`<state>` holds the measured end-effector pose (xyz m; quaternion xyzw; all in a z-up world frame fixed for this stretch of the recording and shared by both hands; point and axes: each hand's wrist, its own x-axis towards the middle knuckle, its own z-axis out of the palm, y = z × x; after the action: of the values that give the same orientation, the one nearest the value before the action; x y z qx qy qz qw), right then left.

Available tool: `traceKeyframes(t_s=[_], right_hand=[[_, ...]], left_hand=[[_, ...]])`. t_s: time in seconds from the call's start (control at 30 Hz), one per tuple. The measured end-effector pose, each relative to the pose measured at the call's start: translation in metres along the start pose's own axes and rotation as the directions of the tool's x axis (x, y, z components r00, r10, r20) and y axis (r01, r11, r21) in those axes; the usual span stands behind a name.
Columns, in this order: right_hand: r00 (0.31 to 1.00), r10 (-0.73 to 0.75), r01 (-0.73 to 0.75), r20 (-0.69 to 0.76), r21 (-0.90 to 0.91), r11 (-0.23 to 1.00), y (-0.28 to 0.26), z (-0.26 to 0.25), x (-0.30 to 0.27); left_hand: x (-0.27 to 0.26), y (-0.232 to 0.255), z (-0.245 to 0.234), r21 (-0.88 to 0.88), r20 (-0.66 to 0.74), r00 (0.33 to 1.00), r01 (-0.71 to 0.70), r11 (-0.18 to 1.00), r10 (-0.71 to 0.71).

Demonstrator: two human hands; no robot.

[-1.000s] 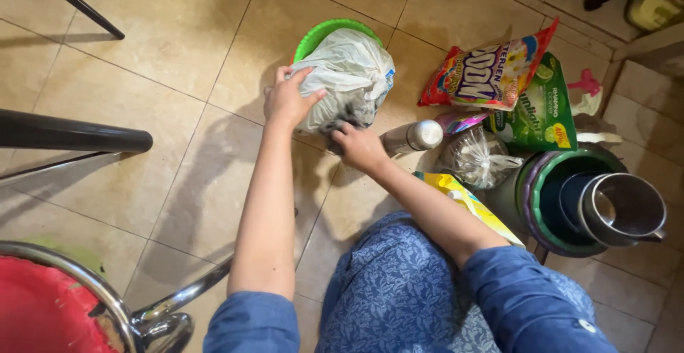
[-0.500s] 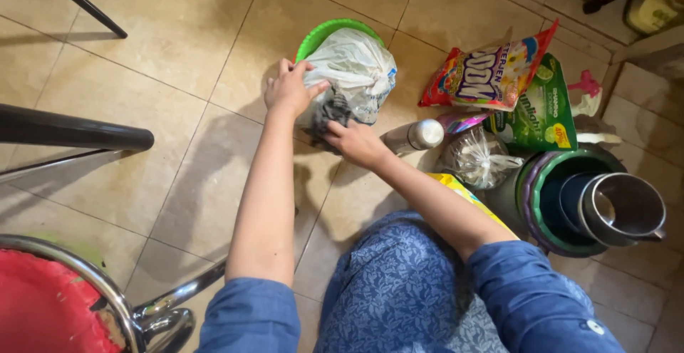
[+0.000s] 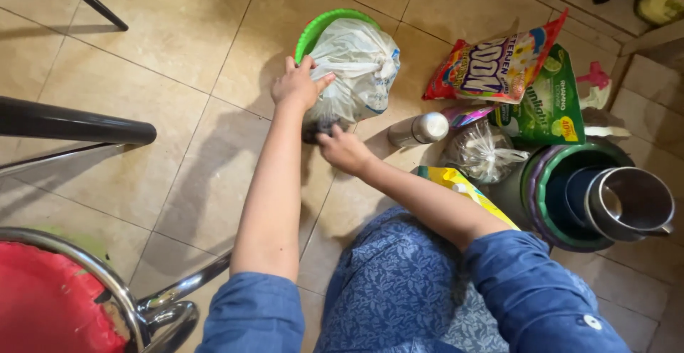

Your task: The person removes various items from under a sink cabinet, including detergent pouches, a plastic bottle, a metal container, stacked bowls, and a plastic bag, placing them on the floor. They then wipe the cabinet interior with a cloth and place the cloth into a bucket.

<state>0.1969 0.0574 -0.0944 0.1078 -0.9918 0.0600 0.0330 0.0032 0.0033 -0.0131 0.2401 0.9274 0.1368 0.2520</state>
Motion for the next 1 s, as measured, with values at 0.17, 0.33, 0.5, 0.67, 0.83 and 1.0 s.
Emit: traceKeyframes(t_s=[0.17, 0.33, 0.5, 0.67, 0.83, 1.0], right_hand=[[0.998, 0.025, -0.026, 0.054, 0.014, 1.000, 0.013, -0.069, -0.014], [0.978, -0.051, 0.071, -0.204, 0.096, 0.993, 0.008, -0.074, 0.023], [0.993, 0.114, -0.114, 0.011, 0.074, 0.991, 0.033, -0.025, -0.024], [0.979, 0.204, -0.201, -0.003, 0.155, 0.967, 0.046, -0.072, -0.064], [0.939, 0.054, 0.008, -0.340, 0.181, 0.984, 0.020, -0.121, -0.008], [0.976, 0.128, -0.091, -0.175, 0.205, 0.975, 0.024, -0.068, 0.002]], left_hand=[[0.004, 0.006, -0.005, -0.031, -0.008, 1.000, 0.008, 0.999, -0.008], [0.013, -0.003, 0.007, -0.038, 0.027, 0.999, 0.031, 0.999, -0.030], [0.006, -0.003, 0.004, -0.057, 0.036, 0.997, 0.064, 0.996, -0.062], [0.003, 0.008, -0.005, -0.101, 0.018, 0.998, 0.065, 0.993, -0.063], [0.005, 0.001, 0.002, -0.080, 0.024, 0.996, 0.089, 0.993, -0.087], [-0.003, 0.011, -0.011, -0.060, 0.060, 0.988, 0.145, 0.988, -0.141]])
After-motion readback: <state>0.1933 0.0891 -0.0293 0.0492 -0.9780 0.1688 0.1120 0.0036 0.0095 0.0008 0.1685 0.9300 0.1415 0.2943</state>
